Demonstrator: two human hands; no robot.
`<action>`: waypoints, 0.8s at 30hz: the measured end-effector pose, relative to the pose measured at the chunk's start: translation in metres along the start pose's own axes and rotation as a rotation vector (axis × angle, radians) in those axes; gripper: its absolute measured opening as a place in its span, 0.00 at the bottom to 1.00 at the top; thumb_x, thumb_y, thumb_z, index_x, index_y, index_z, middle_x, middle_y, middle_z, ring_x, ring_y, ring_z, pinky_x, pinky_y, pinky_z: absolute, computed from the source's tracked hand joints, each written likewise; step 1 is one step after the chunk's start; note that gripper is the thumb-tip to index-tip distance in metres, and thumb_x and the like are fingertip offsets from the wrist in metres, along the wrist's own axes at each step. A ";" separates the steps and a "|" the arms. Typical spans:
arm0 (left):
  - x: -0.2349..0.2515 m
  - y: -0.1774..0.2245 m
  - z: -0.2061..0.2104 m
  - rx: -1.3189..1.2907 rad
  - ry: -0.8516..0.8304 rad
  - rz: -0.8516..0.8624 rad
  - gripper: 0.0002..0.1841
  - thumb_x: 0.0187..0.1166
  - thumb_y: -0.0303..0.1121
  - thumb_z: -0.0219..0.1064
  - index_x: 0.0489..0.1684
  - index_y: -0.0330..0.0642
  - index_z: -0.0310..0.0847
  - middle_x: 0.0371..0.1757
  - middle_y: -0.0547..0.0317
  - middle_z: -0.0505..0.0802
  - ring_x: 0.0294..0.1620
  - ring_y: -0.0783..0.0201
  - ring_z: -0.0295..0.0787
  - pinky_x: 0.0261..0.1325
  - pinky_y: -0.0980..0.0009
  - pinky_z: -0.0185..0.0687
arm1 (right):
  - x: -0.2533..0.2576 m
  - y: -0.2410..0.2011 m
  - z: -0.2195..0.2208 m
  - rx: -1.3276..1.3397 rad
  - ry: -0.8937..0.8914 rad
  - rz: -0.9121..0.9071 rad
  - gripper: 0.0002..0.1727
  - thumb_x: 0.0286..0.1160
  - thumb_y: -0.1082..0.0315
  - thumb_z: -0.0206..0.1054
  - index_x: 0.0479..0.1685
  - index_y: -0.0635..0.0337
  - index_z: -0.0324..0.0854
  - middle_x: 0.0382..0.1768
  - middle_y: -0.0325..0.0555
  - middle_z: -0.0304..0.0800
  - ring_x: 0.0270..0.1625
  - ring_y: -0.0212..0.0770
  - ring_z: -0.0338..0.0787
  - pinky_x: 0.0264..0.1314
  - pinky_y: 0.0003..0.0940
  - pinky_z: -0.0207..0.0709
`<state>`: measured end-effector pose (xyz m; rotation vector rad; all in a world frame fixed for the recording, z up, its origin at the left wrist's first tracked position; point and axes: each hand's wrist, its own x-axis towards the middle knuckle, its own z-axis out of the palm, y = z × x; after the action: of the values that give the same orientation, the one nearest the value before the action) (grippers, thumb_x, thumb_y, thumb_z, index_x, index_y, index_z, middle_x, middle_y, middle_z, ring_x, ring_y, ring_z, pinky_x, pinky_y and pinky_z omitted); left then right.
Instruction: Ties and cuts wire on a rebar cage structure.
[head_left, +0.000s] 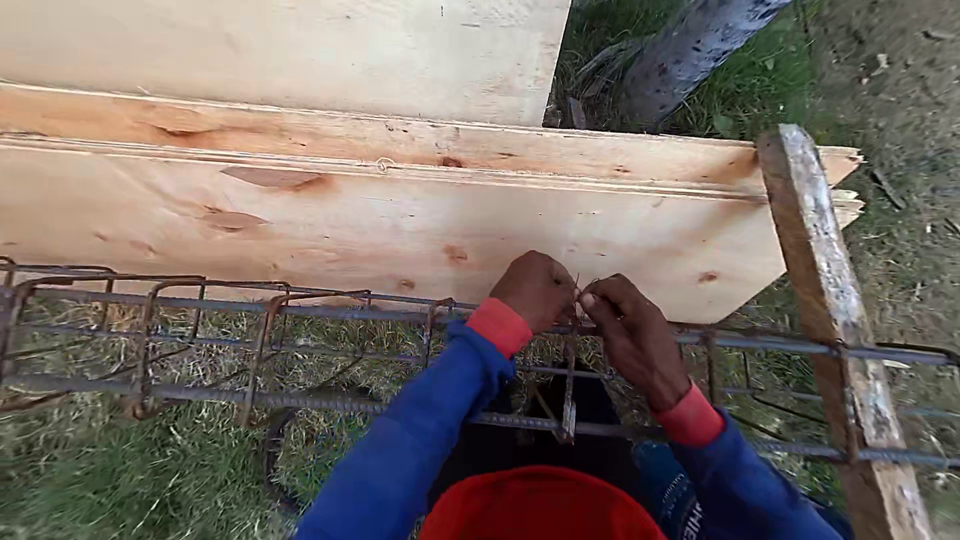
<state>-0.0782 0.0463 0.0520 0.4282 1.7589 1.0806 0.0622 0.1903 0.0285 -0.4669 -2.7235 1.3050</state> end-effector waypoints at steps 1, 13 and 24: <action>0.009 0.009 -0.004 0.030 -0.066 -0.066 0.09 0.85 0.30 0.66 0.44 0.33 0.91 0.35 0.50 0.97 0.33 0.60 0.97 0.46 0.59 0.96 | 0.000 0.000 -0.001 0.011 0.008 0.026 0.10 0.84 0.54 0.63 0.42 0.46 0.87 0.42 0.32 0.86 0.35 0.31 0.86 0.33 0.35 0.86; -0.036 0.015 -0.014 -0.338 -0.024 -0.241 0.14 0.90 0.29 0.53 0.62 0.29 0.79 0.45 0.44 0.96 0.40 0.59 0.96 0.50 0.61 0.90 | 0.067 -0.044 -0.043 -0.412 -0.350 -0.583 0.13 0.73 0.48 0.69 0.35 0.45 0.90 0.47 0.37 0.89 0.54 0.43 0.86 0.58 0.46 0.79; -0.050 -0.012 0.024 -0.025 0.338 -0.145 0.22 0.74 0.34 0.71 0.66 0.42 0.74 0.55 0.53 0.92 0.50 0.55 0.92 0.47 0.50 0.89 | 0.186 -0.034 0.023 -0.250 -1.418 -0.085 0.11 0.76 0.68 0.72 0.27 0.64 0.90 0.28 0.46 0.91 0.32 0.40 0.88 0.41 0.47 0.81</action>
<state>-0.0326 0.0166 0.0675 0.1025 2.0341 1.1166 -0.1274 0.2106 0.0298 0.9861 -3.8569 1.6221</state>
